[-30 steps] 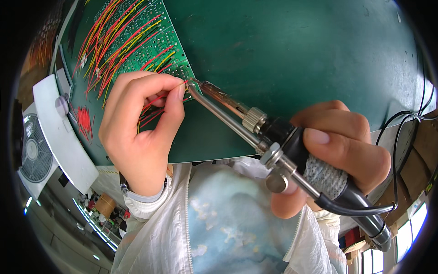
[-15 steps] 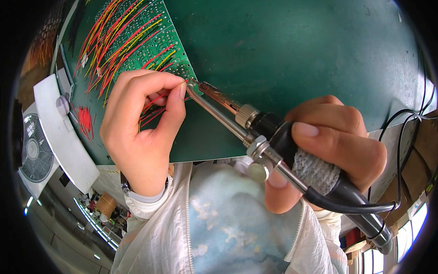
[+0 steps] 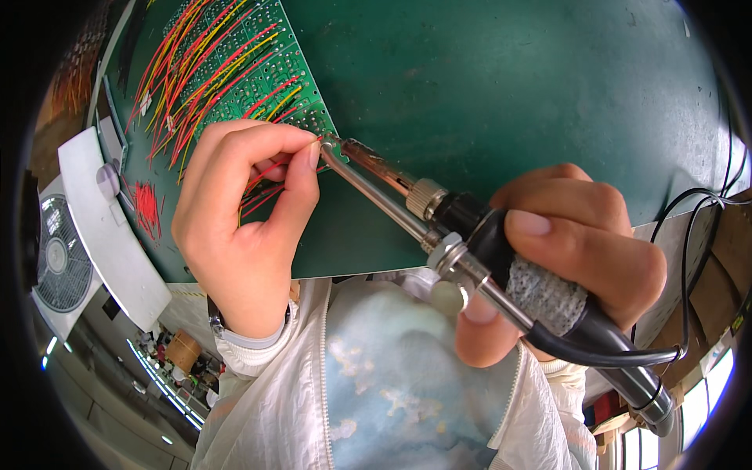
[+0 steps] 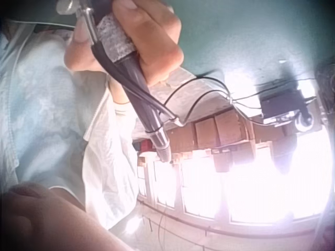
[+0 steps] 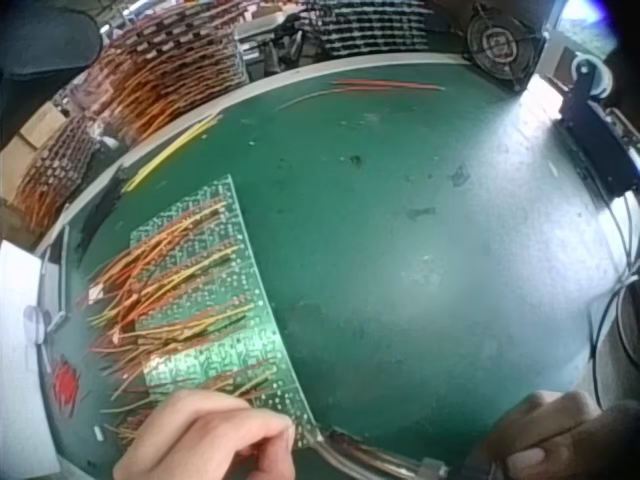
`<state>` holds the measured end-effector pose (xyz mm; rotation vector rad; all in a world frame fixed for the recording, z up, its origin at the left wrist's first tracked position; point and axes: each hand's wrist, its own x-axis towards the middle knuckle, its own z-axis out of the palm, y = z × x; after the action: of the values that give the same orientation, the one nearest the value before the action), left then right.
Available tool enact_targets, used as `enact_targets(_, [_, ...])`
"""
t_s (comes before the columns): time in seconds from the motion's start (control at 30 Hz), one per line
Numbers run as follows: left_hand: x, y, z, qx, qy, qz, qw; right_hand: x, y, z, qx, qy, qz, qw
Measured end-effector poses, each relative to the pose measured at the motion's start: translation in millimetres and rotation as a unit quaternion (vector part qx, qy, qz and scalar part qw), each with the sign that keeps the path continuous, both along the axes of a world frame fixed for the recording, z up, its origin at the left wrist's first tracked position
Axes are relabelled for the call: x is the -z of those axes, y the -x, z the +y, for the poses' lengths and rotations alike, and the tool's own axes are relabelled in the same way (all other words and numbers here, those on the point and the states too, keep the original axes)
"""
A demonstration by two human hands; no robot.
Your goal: The person solders wires onto a circuit board using a soldering iron, places the board aside, retrieves a new circuit board from a stack, and solders wires onto the new board.
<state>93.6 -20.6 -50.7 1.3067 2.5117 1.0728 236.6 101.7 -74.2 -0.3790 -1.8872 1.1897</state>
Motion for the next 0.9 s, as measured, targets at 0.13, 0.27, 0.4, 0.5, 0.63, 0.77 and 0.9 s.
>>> enact_targets(0.13, [-0.7, -0.2, 0.7, -0.002, -0.003, 0.001, 1.0, 0.4, 1.0, -1.2, 0.02, 0.009, 0.012, 1.0])
enact_targets(0.27, [-0.4, 0.2, 0.5, 0.002, -0.004, 0.002, 1.0, 0.3, -0.3, 0.7, 0.0, 0.003, -0.001, 1.0])
enact_targets(0.4, [0.3, -0.2, 1.4, -0.002, -0.009, -0.002, 1.0, 1.0, 2.0, -1.4, 0.025, 0.01, 0.011, 1.0])
enact_targets(0.5, [-1.7, -0.2, 1.4, -0.004, -0.002, 0.001, 1.0, 1.8, 1.1, -0.8, 0.023, 0.014, 0.014, 1.0])
enact_targets(0.63, [-4.5, -1.0, 1.1, -0.001, 0.021, 0.01, 1.0, 1.7, 1.1, -0.2, 0.041, 0.024, 0.035, 0.998])
enact_targets(0.77, [-5.8, 0.6, -1.2, 0.026, 0.023, 0.05, 0.998, 3.4, 3.4, 2.3, 0.049, 0.018, 0.062, 0.997])
enact_targets(0.9, [-10.5, 0.7, -9.0, 0.003, 0.007, 0.129, 0.992, 8.0, 7.5, 3.0, 0.049, 0.029, 0.119, 0.991])
